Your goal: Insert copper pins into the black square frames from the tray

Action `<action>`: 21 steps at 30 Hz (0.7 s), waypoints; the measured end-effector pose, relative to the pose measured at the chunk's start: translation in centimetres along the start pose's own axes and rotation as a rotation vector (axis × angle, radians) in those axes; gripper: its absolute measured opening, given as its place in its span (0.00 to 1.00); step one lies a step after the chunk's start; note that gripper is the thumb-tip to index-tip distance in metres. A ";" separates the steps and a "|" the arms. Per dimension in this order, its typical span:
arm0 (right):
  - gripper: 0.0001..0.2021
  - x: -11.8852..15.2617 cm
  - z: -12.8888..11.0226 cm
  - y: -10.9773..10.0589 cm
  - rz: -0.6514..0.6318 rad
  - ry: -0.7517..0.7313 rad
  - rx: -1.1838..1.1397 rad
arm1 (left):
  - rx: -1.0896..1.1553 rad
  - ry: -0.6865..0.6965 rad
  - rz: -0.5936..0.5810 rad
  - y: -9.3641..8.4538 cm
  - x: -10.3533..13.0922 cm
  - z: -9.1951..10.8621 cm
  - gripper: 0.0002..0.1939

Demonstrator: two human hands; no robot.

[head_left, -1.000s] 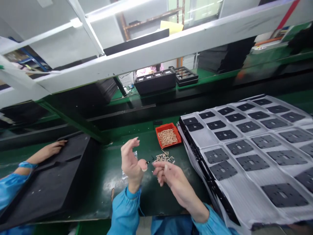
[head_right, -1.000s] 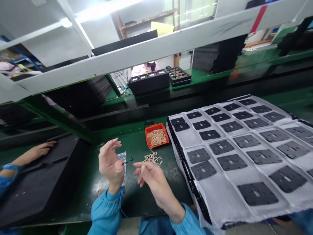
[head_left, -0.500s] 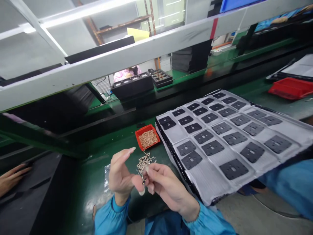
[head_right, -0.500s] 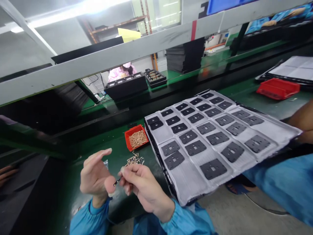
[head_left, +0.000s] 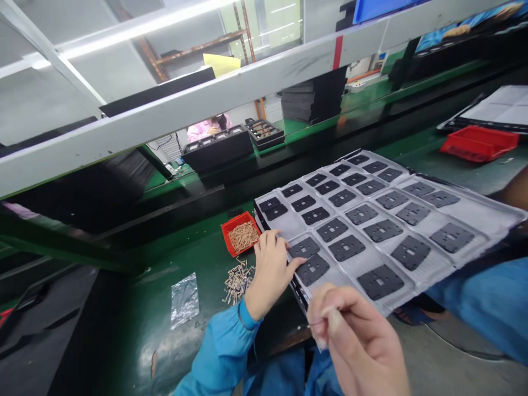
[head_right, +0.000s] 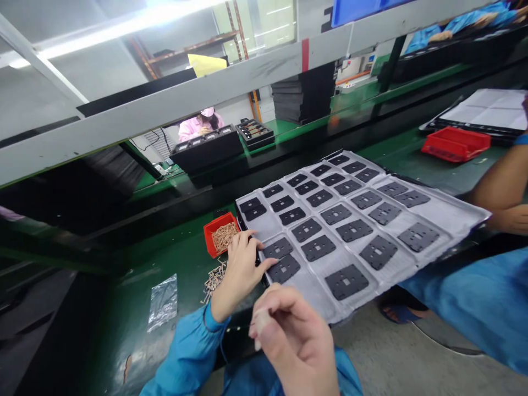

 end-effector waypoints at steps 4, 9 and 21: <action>0.05 -0.8 -1.5 -1.7 0.154 -0.113 0.139 | -0.003 -0.101 -0.075 1.5 -0.4 -0.4 0.12; 0.04 -2.4 -1.6 -2.7 0.292 -0.215 0.364 | 0.163 -0.182 -0.073 0.1 -0.7 0.2 0.07; 0.11 -3.7 0.0 -2.9 0.351 -0.098 0.533 | 0.676 -0.410 -0.201 -5.0 2.4 4.2 0.03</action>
Point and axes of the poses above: each hand's wrist, its own x-axis away from the middle knuckle, its own y-axis out of the palm, z = x × y, the point moved 3 cm from there along -x, towards the middle knuckle, and after that the axes turned 5 degrees about z, right-handed, at the moved point
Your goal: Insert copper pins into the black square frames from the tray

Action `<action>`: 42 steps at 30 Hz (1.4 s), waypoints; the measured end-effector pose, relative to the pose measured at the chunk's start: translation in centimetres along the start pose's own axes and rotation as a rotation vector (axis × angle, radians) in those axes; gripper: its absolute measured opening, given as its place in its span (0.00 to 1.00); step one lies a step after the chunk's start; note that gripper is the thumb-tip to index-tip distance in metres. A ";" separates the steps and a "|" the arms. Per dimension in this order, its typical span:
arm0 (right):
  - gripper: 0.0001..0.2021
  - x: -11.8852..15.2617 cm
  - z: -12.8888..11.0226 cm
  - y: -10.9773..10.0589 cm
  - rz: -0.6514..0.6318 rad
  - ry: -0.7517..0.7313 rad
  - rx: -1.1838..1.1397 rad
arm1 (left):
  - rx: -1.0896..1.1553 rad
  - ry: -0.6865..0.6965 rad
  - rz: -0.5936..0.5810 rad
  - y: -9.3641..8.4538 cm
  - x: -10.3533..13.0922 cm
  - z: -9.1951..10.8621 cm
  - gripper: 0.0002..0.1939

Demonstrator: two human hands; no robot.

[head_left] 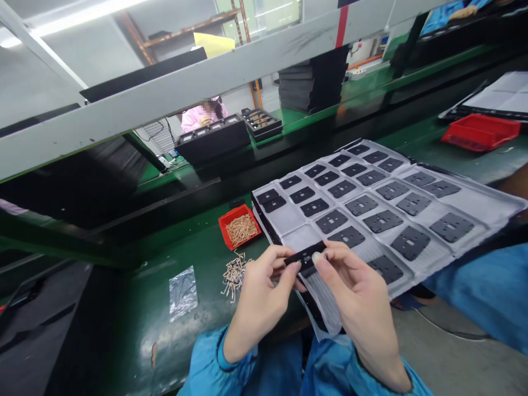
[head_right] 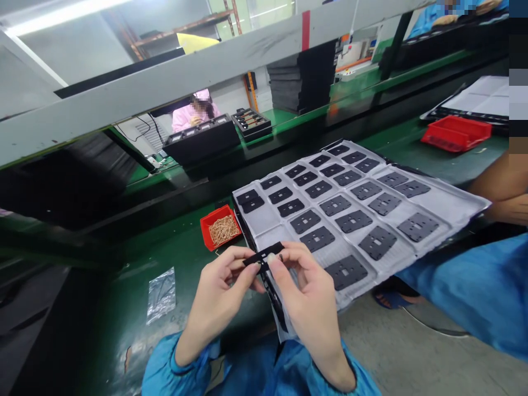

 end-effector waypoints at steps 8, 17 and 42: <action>0.11 0.1 -1.4 0.9 -0.061 -0.068 0.001 | -0.063 0.045 0.018 -0.3 1.0 0.2 0.07; 0.07 0.2 -1.0 1.1 -0.054 -0.072 -0.021 | -0.100 0.081 0.014 -0.5 1.3 0.4 0.09; 0.04 2.5 -1.8 2.0 0.032 -0.114 0.064 | 0.029 0.129 0.192 -0.5 2.5 1.7 0.10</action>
Point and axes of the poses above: each hand's wrist, its own x-axis away from the middle knuckle, its own y-axis out of the palm, z = x × y, the point moved 3 cm from there along -x, towards the middle knuckle, and after that the axes turned 5 degrees about z, right-handed, at the moved point
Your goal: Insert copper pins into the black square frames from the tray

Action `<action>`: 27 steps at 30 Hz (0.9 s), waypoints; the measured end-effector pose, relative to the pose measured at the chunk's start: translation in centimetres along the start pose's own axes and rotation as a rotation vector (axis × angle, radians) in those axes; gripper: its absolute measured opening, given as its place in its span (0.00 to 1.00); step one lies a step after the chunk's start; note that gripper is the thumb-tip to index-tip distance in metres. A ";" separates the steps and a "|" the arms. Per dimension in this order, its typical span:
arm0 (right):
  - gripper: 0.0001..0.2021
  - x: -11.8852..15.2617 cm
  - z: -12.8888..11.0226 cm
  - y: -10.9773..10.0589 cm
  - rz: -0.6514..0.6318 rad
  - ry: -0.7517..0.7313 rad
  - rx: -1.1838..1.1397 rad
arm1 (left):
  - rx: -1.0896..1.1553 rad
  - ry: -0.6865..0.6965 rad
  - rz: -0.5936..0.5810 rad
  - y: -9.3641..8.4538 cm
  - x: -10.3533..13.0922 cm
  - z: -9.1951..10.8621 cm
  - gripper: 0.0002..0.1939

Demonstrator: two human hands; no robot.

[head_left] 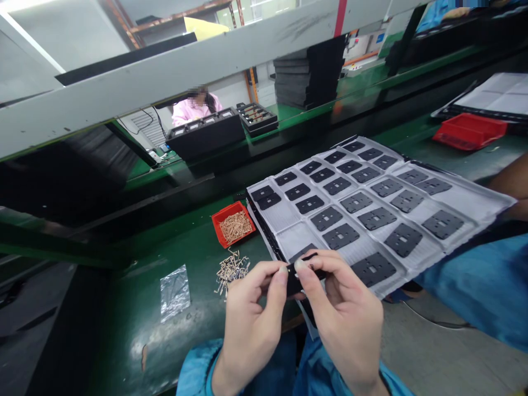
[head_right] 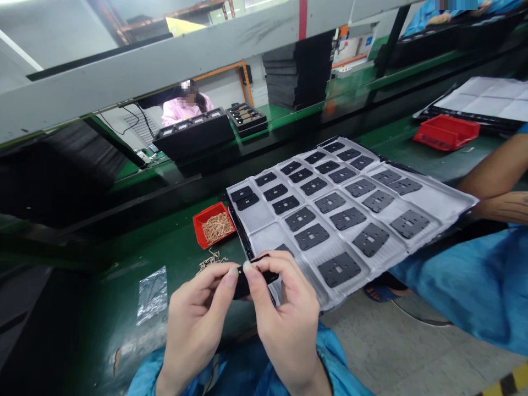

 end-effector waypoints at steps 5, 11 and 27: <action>0.07 0.1 -0.3 -0.2 0.013 -0.077 0.000 | 0.000 0.002 0.058 -0.5 0.7 -0.2 0.11; 0.11 -0.2 -0.9 -0.8 0.023 -0.181 -0.023 | 0.102 -0.069 0.110 -1.0 1.2 0.1 0.12; 0.11 2.6 -0.4 1.6 0.028 -0.077 -0.039 | 0.300 -0.273 0.392 0.1 3.7 -1.3 0.19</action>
Point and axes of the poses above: each hand's wrist, its own x-axis away from the middle knuckle, its own y-axis out of the palm, z = x × y, the point moved 3 cm from there along -x, towards the middle knuckle, and after that the axes turned 5 degrees about z, right-handed, at the moved point
